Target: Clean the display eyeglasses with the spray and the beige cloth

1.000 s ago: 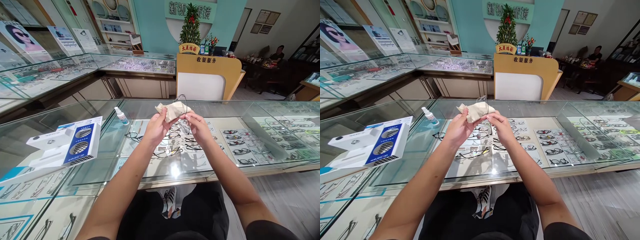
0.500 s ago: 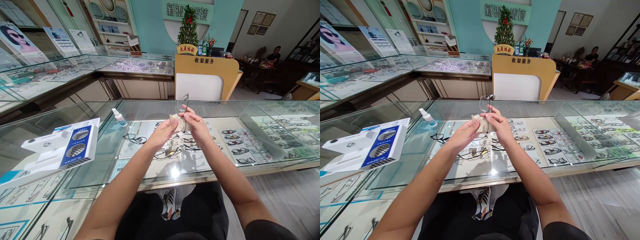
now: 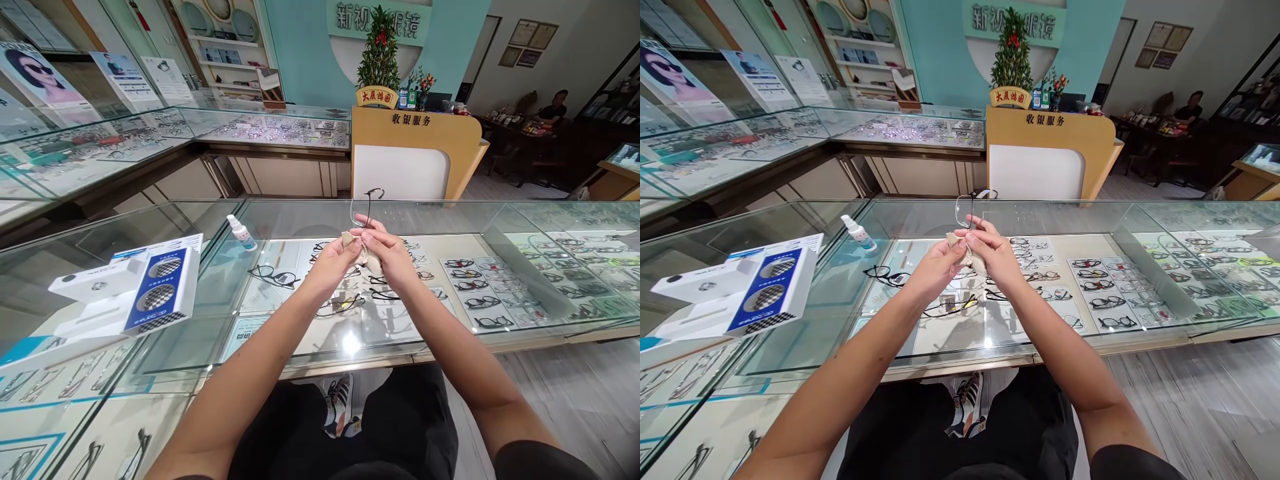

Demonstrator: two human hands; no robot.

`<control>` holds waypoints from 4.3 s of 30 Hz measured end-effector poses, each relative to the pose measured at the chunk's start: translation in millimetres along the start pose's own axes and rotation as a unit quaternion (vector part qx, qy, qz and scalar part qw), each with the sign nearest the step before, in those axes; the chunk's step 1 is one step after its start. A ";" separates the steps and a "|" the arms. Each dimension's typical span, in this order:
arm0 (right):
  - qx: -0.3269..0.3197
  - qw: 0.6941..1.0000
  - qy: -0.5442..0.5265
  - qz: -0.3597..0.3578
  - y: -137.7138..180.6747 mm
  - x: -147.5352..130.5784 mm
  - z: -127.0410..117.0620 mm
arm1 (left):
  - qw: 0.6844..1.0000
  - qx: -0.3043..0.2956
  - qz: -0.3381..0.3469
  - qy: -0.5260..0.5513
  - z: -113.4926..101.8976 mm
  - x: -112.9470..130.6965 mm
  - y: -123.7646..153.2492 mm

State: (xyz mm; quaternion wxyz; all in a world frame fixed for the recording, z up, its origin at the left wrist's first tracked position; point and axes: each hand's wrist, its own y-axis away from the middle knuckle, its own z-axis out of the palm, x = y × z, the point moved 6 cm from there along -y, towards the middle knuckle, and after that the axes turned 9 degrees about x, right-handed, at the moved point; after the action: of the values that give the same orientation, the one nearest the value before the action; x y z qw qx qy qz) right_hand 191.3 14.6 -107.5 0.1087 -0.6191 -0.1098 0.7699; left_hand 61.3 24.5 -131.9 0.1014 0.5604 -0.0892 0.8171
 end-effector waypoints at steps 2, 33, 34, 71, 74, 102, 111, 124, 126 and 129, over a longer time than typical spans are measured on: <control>-0.005 1.000 0.008 -0.003 -0.2 -0.2 0.4 | 1.000 -0.001 0.002 0.011 -0.7 -1.1 -1.4; 0.078 0.996 -0.033 -0.001 -1.2 0.9 -6.0 | 0.990 0.046 0.109 -0.072 2.4 14.5 5.5; 0.086 0.996 -0.033 0.005 -1.8 0.7 -7.6 | 0.991 0.031 0.104 -0.072 2.3 16.0 5.4; 0.069 0.997 -0.039 -0.016 -8.3 8.0 -3.8 | 0.987 0.060 0.105 -0.104 -5.5 12.5 1.3; 0.081 0.996 -0.031 -0.017 -9.6 6.3 -8.5 | 0.991 0.029 0.064 -0.113 -10.4 12.4 -0.6; 0.144 0.987 -0.065 -0.006 -13.3 -10.2 -31.9 | 0.953 0.295 0.013 0.073 -76.1 29.5 -30.7; 0.112 0.990 -0.091 0.004 -14.3 -8.4 -30.5 | 0.903 0.417 0.052 0.096 -140.3 48.7 -42.9; 0.084 0.995 0.007 -0.043 -12.1 -14.4 -26.2 | 0.888 0.437 0.114 -0.087 -161.4 48.1 -44.7; 0.074 0.994 0.039 -0.066 -9.8 -18.6 -25.5 | 0.858 0.419 0.224 -0.195 -146.1 63.7 -35.6; 0.046 0.992 0.077 -0.086 -5.9 -24.2 -23.3 | 0.781 0.314 0.409 -0.353 -98.1 82.7 -13.9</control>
State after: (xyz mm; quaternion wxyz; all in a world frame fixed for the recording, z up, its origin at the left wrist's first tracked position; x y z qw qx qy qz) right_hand 219.3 13.7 -88.0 0.2112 -0.6591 -0.1185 0.7120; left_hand -52.1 68.8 -89.2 -0.4627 0.7213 -0.0780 0.5095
